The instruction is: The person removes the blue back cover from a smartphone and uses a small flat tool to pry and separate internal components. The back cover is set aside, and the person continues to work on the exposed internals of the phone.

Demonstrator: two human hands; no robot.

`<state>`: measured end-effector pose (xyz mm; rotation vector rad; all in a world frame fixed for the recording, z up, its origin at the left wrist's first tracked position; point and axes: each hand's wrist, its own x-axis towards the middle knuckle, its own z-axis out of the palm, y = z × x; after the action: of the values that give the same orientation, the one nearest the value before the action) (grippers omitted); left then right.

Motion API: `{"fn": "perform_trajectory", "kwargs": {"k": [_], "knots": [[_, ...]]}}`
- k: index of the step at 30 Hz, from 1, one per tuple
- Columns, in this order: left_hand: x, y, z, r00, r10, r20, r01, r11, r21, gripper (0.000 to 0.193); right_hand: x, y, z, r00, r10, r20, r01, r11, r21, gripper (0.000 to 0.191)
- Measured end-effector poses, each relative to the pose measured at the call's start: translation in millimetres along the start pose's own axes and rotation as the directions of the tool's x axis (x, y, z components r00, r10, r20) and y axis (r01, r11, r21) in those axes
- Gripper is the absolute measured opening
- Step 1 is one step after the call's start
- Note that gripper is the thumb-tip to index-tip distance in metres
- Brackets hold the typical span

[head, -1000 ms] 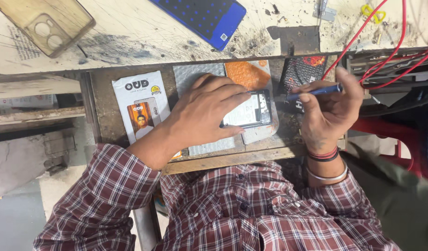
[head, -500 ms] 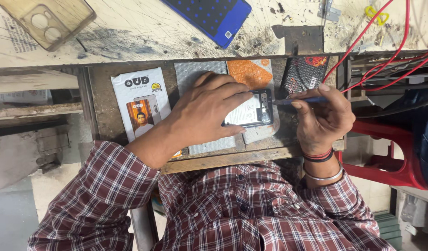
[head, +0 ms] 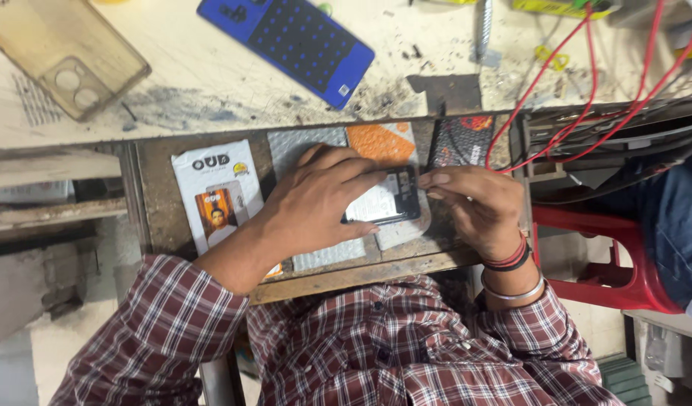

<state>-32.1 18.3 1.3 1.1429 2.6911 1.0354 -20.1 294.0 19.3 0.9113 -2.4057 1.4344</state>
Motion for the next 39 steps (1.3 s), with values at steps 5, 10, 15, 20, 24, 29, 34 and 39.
{"fn": "perform_trajectory", "kwargs": {"k": [5,10,15,20,24,29,34,39], "knots": [[3.6,0.2,-2.4,1.0,-0.001,0.008,0.001,1.0,0.004,0.066,14.1,-5.8,6.6,0.996,-0.05,-0.074,0.036,0.983,-0.183,0.037],[5.7,-1.1,-2.2,1.0,-0.014,0.016,0.013,1.0,0.024,0.069,13.3,-8.2,18.9,0.982,-0.072,-0.174,0.019,0.958,-0.287,0.031],[4.6,-1.6,-4.4,1.0,-0.001,-0.012,0.002,1.0,0.017,0.07,10.4,4.5,17.3,0.988,-0.072,-0.136,0.051,0.988,-0.147,0.028],[6.5,-3.1,-6.9,1.0,-0.011,-0.017,0.011,1.0,0.019,0.07,8.3,17.7,16.9,0.996,-0.052,-0.076,0.059,0.994,0.094,0.027],[7.1,-3.5,-7.5,1.0,-0.021,-0.02,0.022,1.0,0.012,0.07,2.7,20.8,25.1,0.981,-0.118,-0.153,0.133,0.987,0.086,0.028],[8.2,-4.9,-8.3,1.0,-0.029,0.002,0.029,0.999,0.017,0.07,1.5,24.7,25.2,0.985,-0.008,-0.174,0.018,0.998,0.058,0.026],[7.6,-6.9,-7.2,1.0,-0.017,-0.018,0.017,1.0,0.017,0.069,2.9,22.8,26.9,0.986,-0.041,-0.16,0.06,0.991,0.116,0.021],[9.7,-8.8,-5.6,0.999,-0.032,0.011,0.032,0.999,0.023,0.07,4.4,18.8,29.5,0.958,-0.146,-0.248,0.16,0.986,0.037,0.027]]}}
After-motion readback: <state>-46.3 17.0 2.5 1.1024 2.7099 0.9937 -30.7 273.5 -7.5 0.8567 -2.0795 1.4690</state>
